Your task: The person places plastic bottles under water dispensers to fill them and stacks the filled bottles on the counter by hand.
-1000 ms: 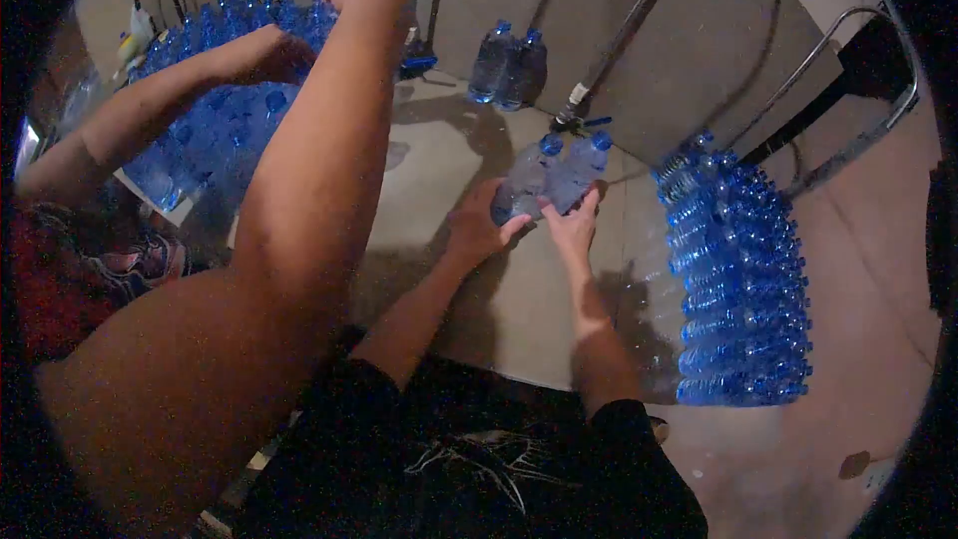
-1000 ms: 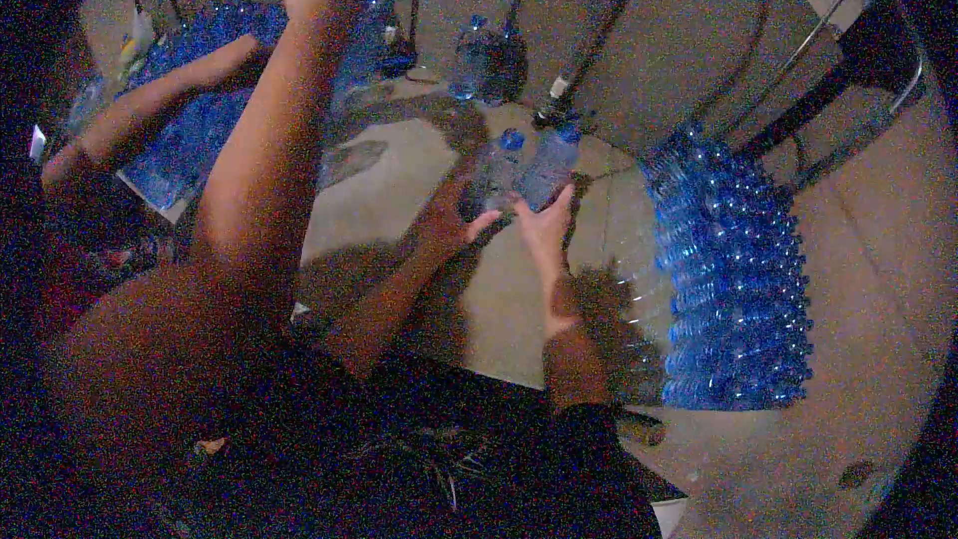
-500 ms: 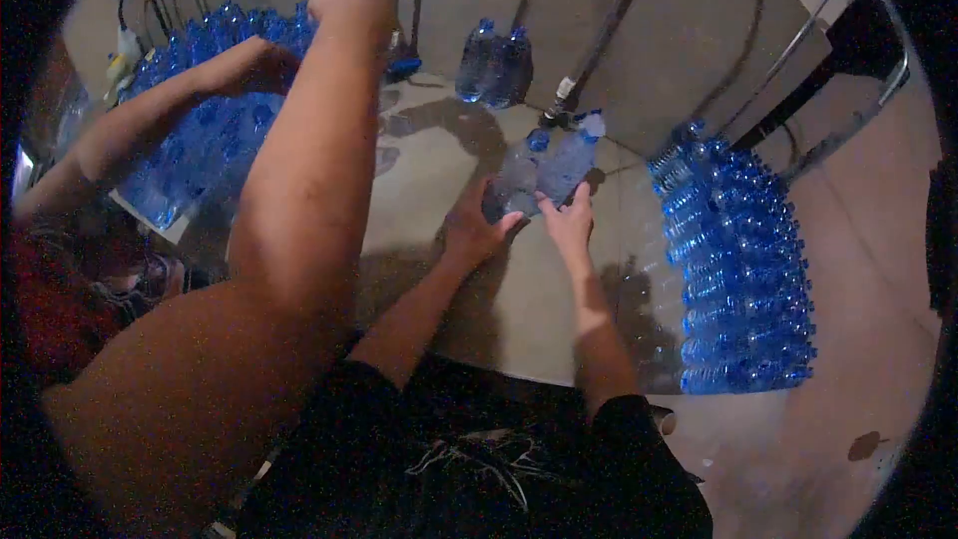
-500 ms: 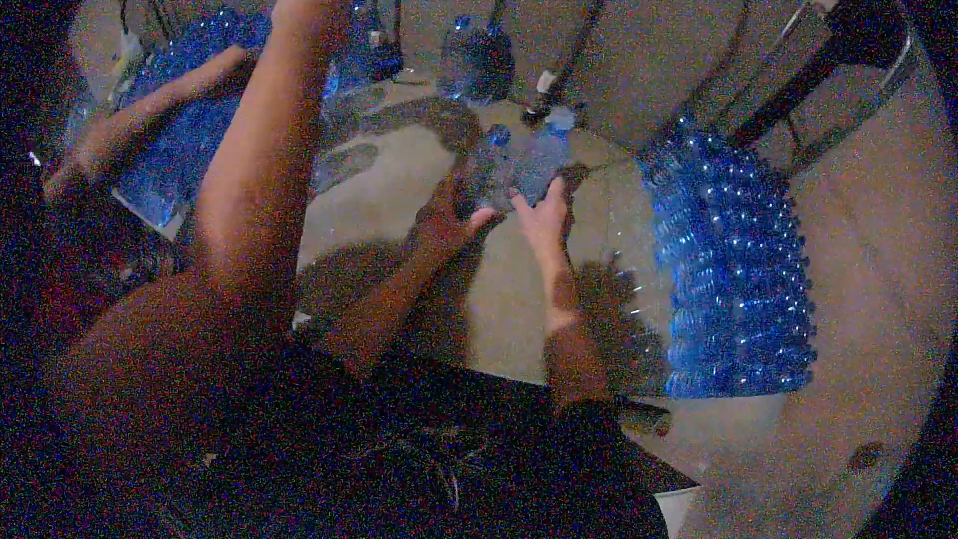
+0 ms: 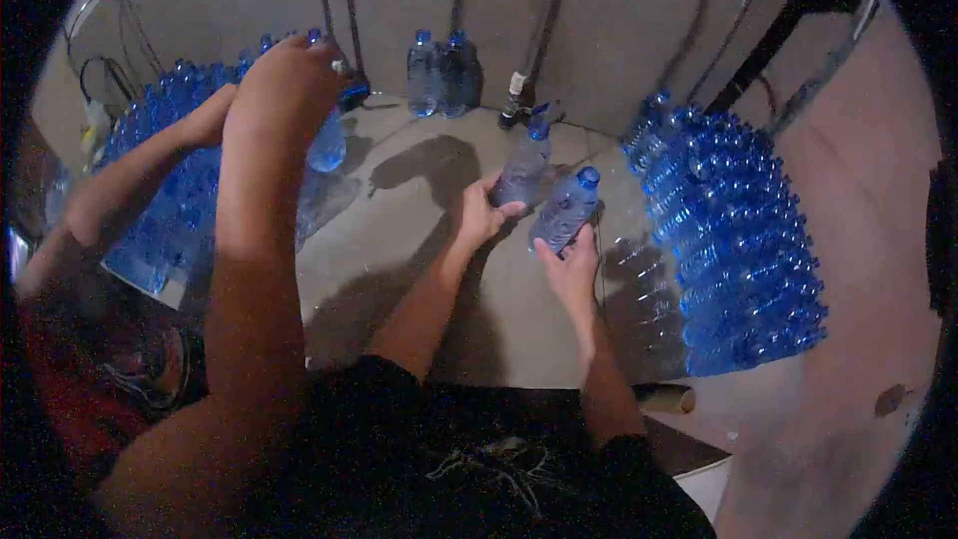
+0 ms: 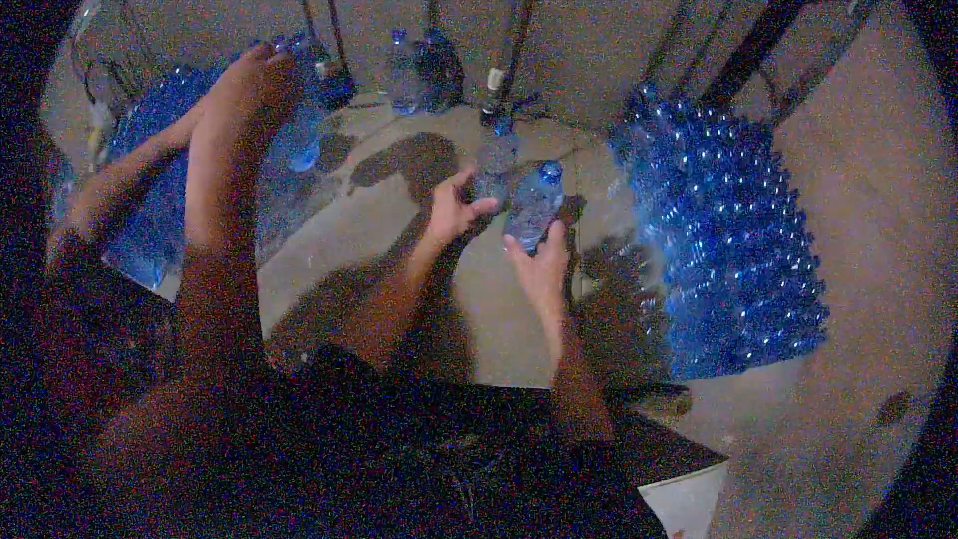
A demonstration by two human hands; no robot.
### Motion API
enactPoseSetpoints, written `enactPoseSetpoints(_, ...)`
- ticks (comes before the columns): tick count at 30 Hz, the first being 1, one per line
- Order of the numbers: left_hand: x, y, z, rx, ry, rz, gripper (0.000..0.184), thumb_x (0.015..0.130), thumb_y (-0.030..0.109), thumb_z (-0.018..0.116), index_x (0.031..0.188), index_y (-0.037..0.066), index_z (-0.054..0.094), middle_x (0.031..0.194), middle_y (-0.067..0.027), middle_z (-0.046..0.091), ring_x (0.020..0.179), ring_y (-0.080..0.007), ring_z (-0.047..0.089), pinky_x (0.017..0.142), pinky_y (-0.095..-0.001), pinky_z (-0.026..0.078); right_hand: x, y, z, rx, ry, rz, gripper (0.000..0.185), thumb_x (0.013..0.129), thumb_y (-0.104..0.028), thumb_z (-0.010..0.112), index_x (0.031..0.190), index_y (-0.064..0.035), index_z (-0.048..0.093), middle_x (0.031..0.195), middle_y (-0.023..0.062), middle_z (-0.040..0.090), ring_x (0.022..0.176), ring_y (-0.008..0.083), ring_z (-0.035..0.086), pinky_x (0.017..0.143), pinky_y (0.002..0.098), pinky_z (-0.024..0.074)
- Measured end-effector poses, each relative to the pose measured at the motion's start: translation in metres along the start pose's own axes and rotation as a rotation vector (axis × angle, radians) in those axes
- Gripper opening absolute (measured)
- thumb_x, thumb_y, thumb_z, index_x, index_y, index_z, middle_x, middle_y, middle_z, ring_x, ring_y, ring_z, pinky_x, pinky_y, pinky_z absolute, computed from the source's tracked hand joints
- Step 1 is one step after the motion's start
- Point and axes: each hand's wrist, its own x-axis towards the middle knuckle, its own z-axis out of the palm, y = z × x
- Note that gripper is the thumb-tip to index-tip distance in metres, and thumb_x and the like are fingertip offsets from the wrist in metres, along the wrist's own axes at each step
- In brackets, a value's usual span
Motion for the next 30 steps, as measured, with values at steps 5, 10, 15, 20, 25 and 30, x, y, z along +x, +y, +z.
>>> enactPoseSetpoints(5,0.007,-0.010,0.002,0.247,-0.004,-0.057,0.071,0.071,0.029,0.090,0.128,-0.003,0.062,0.119,-0.0180,0.071,0.107,-0.0239,0.068,0.095,-0.0349,0.052,-0.021,0.032,-0.051,-0.231,0.317,0.049,0.078,0.080,-0.021,0.081,0.141,0.0053,0.040,0.127,0.0247,0.059,0.115,0.0361,0.062,0.097,0.0436,0.0508)
enactPoseSetpoints(10,0.011,-0.026,0.014,0.025,-0.086,-0.087,0.076,0.073,0.014,0.088,0.136,-0.010,0.052,0.128,-0.0245,0.064,0.115,-0.0263,0.065,0.099,-0.0369,0.051,-0.016,0.093,-0.136,-0.721,0.548,0.076,0.085,0.083,-0.038,0.078,0.141,0.0111,0.039,0.137,0.0323,0.050,0.129,0.0471,0.048,0.110,0.0487,0.0397)
enactPoseSetpoints(15,-0.005,0.000,0.011,0.229,-0.036,-0.061,0.086,0.072,0.012,0.088,0.143,-0.009,0.044,0.141,-0.0263,0.054,0.130,-0.0301,0.055,0.106,-0.0390,0.046,0.014,0.108,-0.153,-0.859,0.824,-0.006,0.088,0.080,-0.040,0.080,0.141,0.0100,0.041,0.140,0.0307,0.049,0.126,0.0464,0.050,0.107,0.0486,0.0414)
enactPoseSetpoints(20,-0.066,0.035,-0.028,-0.202,0.115,-0.259,0.082,0.076,0.007,0.085,0.144,-0.007,0.041,0.143,-0.0198,0.052,0.133,-0.0272,0.050,0.109,-0.0377,0.042,0.023,0.116,-0.159,-0.661,0.890,-0.173,0.087,0.080,-0.035,0.083,0.141,0.0068,0.036,0.130,0.0214,0.051,0.113,0.0348,0.053,0.101,0.0437,0.0439)
enactPoseSetpoints(25,-0.157,0.037,-0.107,-0.059,0.183,-0.330,0.056,0.084,0.013,0.080,0.133,-0.002,0.058,0.110,-0.0101,0.070,0.101,-0.0148,0.065,0.091,-0.0308,0.053,0.005,0.013,-0.101,-0.458,0.802,0.034,0.063,0.089,-0.019,0.075,0.136,0.0077,0.043,0.113,0.0140,0.057,0.086,0.0196,0.058,0.073,0.0286,0.0525)
enactPoseSetpoints(30,-0.201,0.061,-0.156,-0.024,0.362,-0.377,0.040,0.088,0.009,0.075,0.125,0.000,0.064,0.099,-0.0043,0.071,0.088,-0.0096,0.065,0.082,-0.0259,0.054,0.006,-0.126,0.089,-0.087,-0.112,-0.335,0.056,0.085,-0.013,0.076,0.136,-0.0059,0.053,0.104,0.0077,0.061,0.081,0.0183,0.061,0.067,0.0279,0.0526)
